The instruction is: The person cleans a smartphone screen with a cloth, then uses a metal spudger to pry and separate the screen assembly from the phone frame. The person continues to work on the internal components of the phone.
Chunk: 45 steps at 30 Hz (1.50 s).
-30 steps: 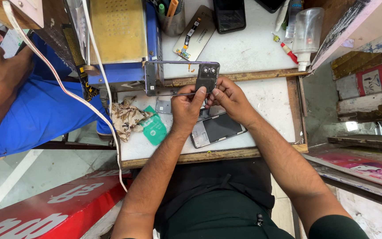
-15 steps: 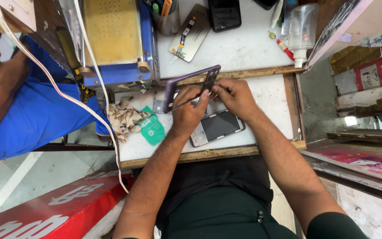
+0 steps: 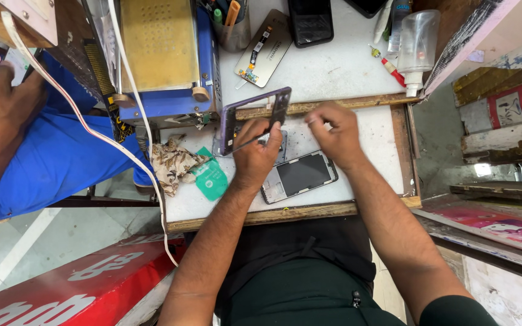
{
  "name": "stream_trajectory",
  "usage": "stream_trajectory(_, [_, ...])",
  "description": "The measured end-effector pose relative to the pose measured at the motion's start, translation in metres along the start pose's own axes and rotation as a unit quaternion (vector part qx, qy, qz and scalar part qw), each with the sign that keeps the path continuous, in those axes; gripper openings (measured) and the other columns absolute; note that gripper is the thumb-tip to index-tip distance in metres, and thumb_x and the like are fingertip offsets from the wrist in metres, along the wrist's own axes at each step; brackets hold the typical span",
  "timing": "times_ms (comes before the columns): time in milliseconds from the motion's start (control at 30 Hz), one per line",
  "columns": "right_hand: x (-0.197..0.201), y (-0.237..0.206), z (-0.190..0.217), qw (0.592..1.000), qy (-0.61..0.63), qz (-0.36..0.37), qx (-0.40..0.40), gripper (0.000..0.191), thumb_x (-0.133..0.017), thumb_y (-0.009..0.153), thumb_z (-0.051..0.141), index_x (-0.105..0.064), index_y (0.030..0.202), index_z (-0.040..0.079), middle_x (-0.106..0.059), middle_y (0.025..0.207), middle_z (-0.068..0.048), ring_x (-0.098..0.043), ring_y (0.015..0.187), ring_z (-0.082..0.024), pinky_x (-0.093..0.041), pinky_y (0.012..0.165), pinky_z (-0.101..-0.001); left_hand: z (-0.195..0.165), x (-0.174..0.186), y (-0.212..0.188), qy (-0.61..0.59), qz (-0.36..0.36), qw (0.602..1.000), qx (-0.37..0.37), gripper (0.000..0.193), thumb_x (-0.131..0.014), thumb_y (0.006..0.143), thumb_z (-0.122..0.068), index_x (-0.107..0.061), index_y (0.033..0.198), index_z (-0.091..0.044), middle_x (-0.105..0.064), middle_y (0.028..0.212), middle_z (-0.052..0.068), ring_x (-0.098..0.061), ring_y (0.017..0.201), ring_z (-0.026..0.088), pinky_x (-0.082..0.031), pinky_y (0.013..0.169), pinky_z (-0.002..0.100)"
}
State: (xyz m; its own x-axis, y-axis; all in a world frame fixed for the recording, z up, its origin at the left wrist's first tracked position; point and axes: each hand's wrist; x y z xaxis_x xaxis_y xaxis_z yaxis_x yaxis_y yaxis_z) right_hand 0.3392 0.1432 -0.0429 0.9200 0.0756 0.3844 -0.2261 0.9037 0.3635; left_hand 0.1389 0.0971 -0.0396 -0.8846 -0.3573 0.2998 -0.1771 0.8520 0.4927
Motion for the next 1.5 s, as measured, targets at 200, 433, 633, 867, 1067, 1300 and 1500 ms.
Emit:
stream_trajectory(200, [0.014,0.011,0.000,0.993,0.052,-0.025,-0.103,0.004,-0.071,0.100,0.007,-0.069,0.099,0.010,-0.073,0.086,-0.003,-0.067,0.072,-0.007,-0.056,0.061,-0.0232,0.000,0.004,0.002,-0.057,-0.003,0.997,0.052,0.010,-0.072,0.098,-0.012,-0.070,0.097,-0.003,-0.071,0.087,0.007,-0.070,0.079,0.020,-0.056,0.073,0.033])
stream_trajectory(433, [0.004,0.012,0.014,0.982,-0.017,0.092,-0.163,0.014,-0.076,0.096,0.017,-0.073,0.107,0.008,-0.072,0.081,-0.005,-0.060,0.064,-0.008,-0.048,0.056,-0.0234,-0.004,-0.003,0.001,-0.076,0.087,0.990,0.083,0.010,-0.073,0.094,-0.013,-0.069,0.094,-0.003,-0.069,0.092,0.007,-0.069,0.078,0.019,-0.056,0.063,0.031])
stream_trajectory(633, [0.007,0.011,0.015,0.989,-0.045,0.102,-0.093,0.008,-0.068,0.100,0.014,-0.071,0.101,0.007,-0.072,0.083,-0.001,-0.063,0.069,-0.006,-0.051,0.060,-0.0227,-0.007,-0.002,-0.002,0.000,0.041,0.997,-0.058,0.010,-0.074,0.094,-0.010,-0.067,0.093,-0.003,-0.068,0.092,0.009,-0.067,0.081,0.023,-0.055,0.070,0.035])
stream_trajectory(867, [0.019,0.034,0.023,0.995,0.055,-0.004,-0.088,0.015,-0.054,0.110,0.013,-0.060,0.098,0.005,-0.065,0.082,0.000,-0.062,0.072,-0.007,-0.056,0.067,-0.0233,-0.005,0.005,0.004,-0.014,-0.016,1.000,0.003,0.008,-0.071,0.096,-0.008,-0.066,0.093,-0.002,-0.067,0.088,0.009,-0.067,0.077,0.021,-0.055,0.066,0.034])
stream_trajectory(1067, [0.020,0.118,0.018,0.932,-0.320,-0.101,0.136,0.056,-0.079,0.099,0.019,-0.047,0.142,0.003,-0.061,0.135,-0.020,-0.061,0.122,-0.038,-0.054,0.098,-0.0478,-0.012,0.007,0.007,-0.012,-0.040,0.999,-0.010,0.008,-0.072,0.095,-0.008,-0.066,0.091,-0.003,-0.068,0.083,0.008,-0.068,0.072,0.021,-0.054,0.064,0.033])
stream_trajectory(1300, [-0.013,0.185,0.027,0.938,-0.332,-0.072,-0.060,0.080,-0.090,0.082,0.029,-0.040,0.143,0.015,-0.053,0.131,-0.021,-0.065,0.107,-0.036,-0.062,0.079,-0.0456,-0.016,0.009,0.012,-0.006,-0.039,0.999,-0.006,0.009,-0.073,0.094,-0.009,-0.067,0.091,-0.003,-0.068,0.084,0.008,-0.069,0.073,0.021,-0.055,0.065,0.033])
stream_trajectory(1500, [-0.016,0.187,0.020,0.924,-0.368,-0.091,-0.049,0.070,-0.090,0.082,0.031,-0.043,0.131,0.013,-0.058,0.123,-0.016,-0.067,0.101,-0.031,-0.061,0.076,-0.0448,-0.013,0.006,0.011,-0.014,-0.027,0.999,0.017,0.009,-0.072,0.094,-0.010,-0.066,0.091,-0.004,-0.069,0.085,0.009,-0.070,0.075,0.021,-0.056,0.067,0.033])
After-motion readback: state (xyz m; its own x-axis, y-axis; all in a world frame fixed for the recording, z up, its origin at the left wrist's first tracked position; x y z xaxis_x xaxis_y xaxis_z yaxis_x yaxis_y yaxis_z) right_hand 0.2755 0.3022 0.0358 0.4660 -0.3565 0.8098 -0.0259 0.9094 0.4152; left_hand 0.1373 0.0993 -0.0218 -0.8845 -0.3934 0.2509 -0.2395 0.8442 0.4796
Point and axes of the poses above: each hand's wrist, its own y-axis towards the middle knuckle, its own x-axis out of the back of the hand, z = x × y
